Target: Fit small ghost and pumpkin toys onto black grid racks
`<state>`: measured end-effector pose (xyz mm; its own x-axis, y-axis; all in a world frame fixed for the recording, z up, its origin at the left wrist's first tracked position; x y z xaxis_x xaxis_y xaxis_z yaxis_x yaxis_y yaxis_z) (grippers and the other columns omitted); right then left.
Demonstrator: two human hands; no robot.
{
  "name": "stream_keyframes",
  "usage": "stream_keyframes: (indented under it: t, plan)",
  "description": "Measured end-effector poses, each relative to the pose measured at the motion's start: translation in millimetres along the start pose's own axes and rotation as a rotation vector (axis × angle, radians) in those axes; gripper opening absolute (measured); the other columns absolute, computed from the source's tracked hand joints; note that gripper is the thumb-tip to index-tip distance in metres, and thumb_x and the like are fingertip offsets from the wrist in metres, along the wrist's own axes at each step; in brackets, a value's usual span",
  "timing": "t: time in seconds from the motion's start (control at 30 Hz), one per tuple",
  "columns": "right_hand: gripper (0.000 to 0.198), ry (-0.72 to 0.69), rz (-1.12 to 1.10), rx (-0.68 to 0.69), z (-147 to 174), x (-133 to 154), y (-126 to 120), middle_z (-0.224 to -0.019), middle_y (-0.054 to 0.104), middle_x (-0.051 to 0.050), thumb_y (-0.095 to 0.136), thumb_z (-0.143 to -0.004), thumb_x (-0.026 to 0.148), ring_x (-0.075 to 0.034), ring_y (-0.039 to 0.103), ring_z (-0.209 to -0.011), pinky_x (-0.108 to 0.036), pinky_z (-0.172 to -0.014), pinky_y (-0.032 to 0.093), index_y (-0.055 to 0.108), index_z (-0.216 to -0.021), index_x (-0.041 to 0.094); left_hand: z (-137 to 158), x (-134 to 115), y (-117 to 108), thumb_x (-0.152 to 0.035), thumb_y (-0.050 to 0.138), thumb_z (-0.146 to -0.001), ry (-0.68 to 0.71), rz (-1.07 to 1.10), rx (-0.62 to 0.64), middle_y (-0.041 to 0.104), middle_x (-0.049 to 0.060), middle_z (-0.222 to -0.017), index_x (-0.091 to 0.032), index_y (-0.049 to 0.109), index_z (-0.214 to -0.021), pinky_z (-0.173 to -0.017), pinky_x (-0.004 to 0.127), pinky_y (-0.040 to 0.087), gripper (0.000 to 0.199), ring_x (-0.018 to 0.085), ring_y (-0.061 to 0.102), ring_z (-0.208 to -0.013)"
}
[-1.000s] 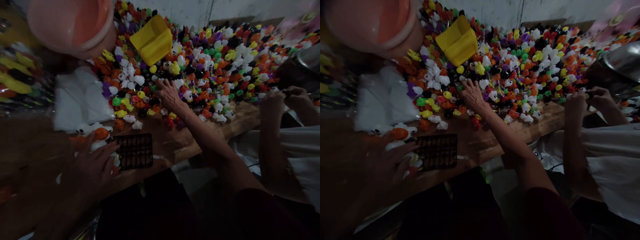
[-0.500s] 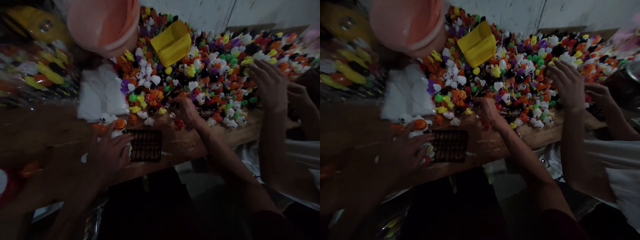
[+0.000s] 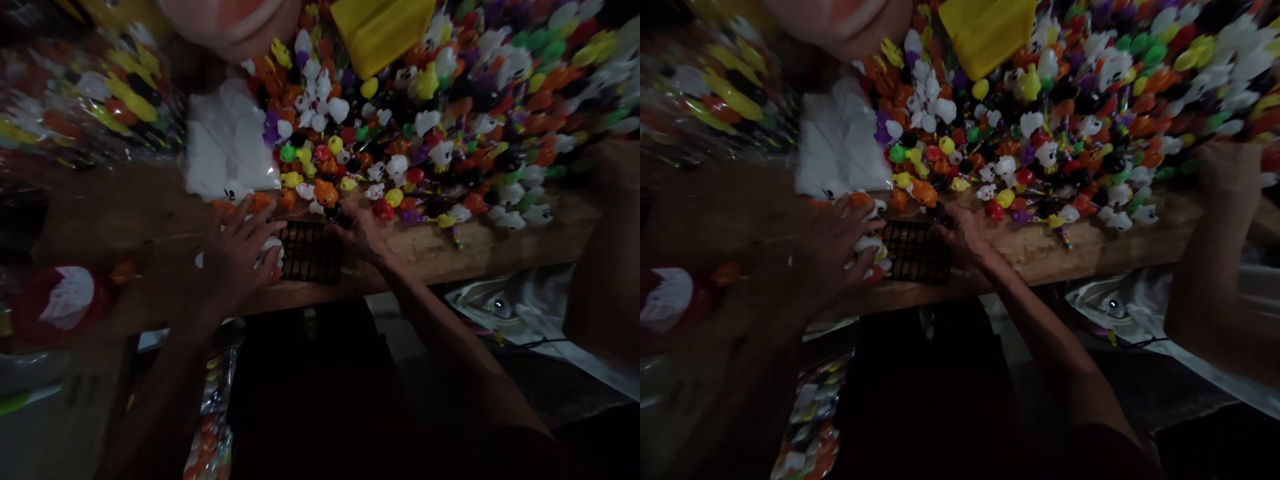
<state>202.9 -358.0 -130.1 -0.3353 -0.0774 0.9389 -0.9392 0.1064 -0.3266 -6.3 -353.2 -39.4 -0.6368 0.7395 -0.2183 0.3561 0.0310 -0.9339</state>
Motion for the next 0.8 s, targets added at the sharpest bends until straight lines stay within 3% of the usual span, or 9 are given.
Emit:
stream_keyframes:
  t: [0.13,0.2,0.33,0.43,0.6,0.8]
  plan:
    - [0.016,-0.083,0.098,0.052,6.9,10.6,21.3,-0.089,0.071,-0.005,0.060,-0.085,0.023,-0.020,0.064,-0.084,-0.032,-0.080,0.051,0.068,-0.097,0.015,2.2,-0.9,-9.1,-0.036,0.052,-0.098,-0.047,-0.055,0.032,0.033,0.010,-0.167,-0.017,0.064,-0.119,-0.128,0.065,0.027,0.031,0.038,0.019,-0.159]
    - [0.017,-0.113,0.086,0.051,8.9,16.7,28.4,-0.093,0.072,-0.007,0.059,-0.089,0.025,-0.020,0.064,-0.086,-0.031,-0.079,0.051,0.068,-0.100,0.015,3.7,-0.6,-11.5,-0.037,0.054,-0.098,-0.101,-0.086,0.086,0.030,0.008,-0.169,-0.017,0.065,-0.115,-0.128,0.071,0.023,0.028,0.041,0.015,-0.159]
    - [0.015,-0.144,0.065,0.029,4.1,23.4,40.9,-0.091,0.072,-0.005,0.063,-0.090,0.025,-0.018,0.063,-0.085,-0.028,-0.079,0.049,0.071,-0.095,0.014,6.8,-4.3,-19.3,-0.036,0.055,-0.098,-0.176,-0.068,0.081,0.041,-0.001,-0.163,-0.025,0.067,-0.107,-0.127,0.072,0.026,0.018,0.038,0.014,-0.160]
    - [0.015,-0.132,0.016,0.097,-5.0,23.2,58.8,-0.087,0.072,-0.002,0.062,-0.091,0.022,-0.017,0.064,-0.084,-0.025,-0.077,0.048,0.074,-0.095,0.013,8.3,-7.1,-20.0,-0.038,0.054,-0.099,-0.215,-0.063,0.090,0.052,-0.006,-0.155,-0.031,0.067,-0.113,-0.130,0.068,0.026,0.020,0.032,0.007,-0.161]
    - [0.012,-0.096,0.115,0.159,-15.5,16.5,81.9,-0.091,0.073,-0.005,0.067,-0.087,0.016,-0.018,0.066,-0.084,-0.028,-0.080,0.047,0.076,-0.095,0.013,10.9,-7.8,-13.5,-0.038,0.056,-0.098,-0.200,-0.098,0.089,0.050,-0.003,-0.156,-0.031,0.070,-0.114,-0.128,0.074,0.023,0.023,0.037,0.004,-0.161]
    - [0.016,-0.141,0.117,0.107,-12.0,10.3,81.2,-0.097,0.076,-0.007,0.067,-0.086,0.013,-0.019,0.067,-0.089,-0.028,-0.081,0.048,0.075,-0.101,0.014,19.0,-1.9,-4.7,-0.032,0.062,-0.096,-0.197,-0.071,0.052,0.050,0.001,-0.156,-0.032,0.067,-0.118,-0.128,0.073,0.026,0.022,0.036,0.007,-0.161]
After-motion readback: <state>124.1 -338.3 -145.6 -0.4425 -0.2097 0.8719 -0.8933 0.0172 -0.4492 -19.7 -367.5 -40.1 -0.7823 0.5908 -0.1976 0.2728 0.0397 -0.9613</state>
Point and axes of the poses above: each hand's wrist, its own z-axis away from the middle knuckle, its own y-axis out of the palm, x = y × z, the point moved 7 cm from there along -z, towards the middle knuckle
